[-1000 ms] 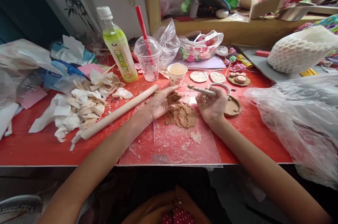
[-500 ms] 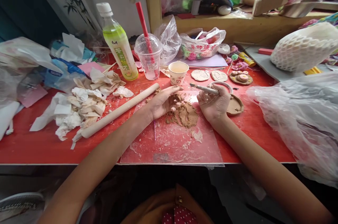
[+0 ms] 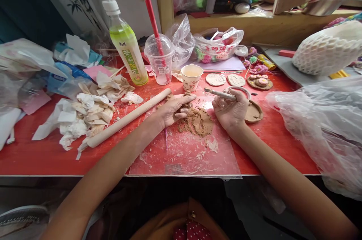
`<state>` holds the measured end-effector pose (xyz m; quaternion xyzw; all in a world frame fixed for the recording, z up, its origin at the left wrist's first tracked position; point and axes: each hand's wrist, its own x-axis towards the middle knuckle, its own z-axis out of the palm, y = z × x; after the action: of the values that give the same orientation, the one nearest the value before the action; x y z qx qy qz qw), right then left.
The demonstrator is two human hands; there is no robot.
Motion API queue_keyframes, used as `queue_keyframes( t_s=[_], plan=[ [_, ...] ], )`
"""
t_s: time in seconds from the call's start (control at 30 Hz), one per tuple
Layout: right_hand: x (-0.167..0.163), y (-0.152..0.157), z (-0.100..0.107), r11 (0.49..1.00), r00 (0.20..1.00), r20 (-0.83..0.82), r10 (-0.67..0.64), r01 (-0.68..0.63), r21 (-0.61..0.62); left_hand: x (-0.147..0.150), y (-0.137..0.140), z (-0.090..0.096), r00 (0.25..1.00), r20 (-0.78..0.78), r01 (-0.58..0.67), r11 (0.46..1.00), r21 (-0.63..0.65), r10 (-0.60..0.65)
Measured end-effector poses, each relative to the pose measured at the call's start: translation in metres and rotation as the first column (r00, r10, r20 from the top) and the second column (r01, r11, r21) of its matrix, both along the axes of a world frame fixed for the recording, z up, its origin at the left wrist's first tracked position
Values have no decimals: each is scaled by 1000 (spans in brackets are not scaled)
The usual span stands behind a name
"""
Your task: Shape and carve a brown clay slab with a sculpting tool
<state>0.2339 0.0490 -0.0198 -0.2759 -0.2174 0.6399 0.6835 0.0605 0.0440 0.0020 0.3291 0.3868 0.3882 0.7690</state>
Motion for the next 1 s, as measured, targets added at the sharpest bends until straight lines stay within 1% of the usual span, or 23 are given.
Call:
queue_keyframes(
  t_s=[0.17, 0.3, 0.43, 0.47, 0.5, 0.57, 0.67, 0.87, 1.0],
  plan=[
    [1, 1, -1, 1000, 1000, 20, 11, -12, 5, 1, -2, 4, 999, -37, 5, 999, -38, -7],
    [2, 1, -2, 1000, 999, 37, 22, -23, 11, 0, -3, 6, 998, -60, -12, 999, -40, 10],
    [2, 1, -1, 1000, 999, 45, 23, -23, 11, 1, -2, 7, 991, -68, 110, 993, -31, -112],
    [2, 1, -1, 1000, 999, 47, 23, -23, 10, 1, -2, 7, 989, -71, 124, 991, -39, -127],
    [2, 1, 0, 1000, 999, 49, 22, -23, 10, 1, -2, 7, 990, -77, 114, 992, -51, -117],
    [1, 1, 0, 1000, 999, 51, 19, -20, 10, 2, -2, 7, 993, -101, 49, 996, -73, -56],
    [2, 1, 0, 1000, 998, 53, 19, -19, 10, 3, -2, 6, 992, -126, -11, 997, -75, 2],
    [2, 2, -1, 1000, 999, 34, 24, -24, 2, 2, -4, 5, 998, -50, 44, 998, -54, -47],
    [2, 1, 0, 1000, 1000, 8, 10, -10, -1, 2, -3, 2, 999, -38, 1, 998, -65, -4]
  ],
)
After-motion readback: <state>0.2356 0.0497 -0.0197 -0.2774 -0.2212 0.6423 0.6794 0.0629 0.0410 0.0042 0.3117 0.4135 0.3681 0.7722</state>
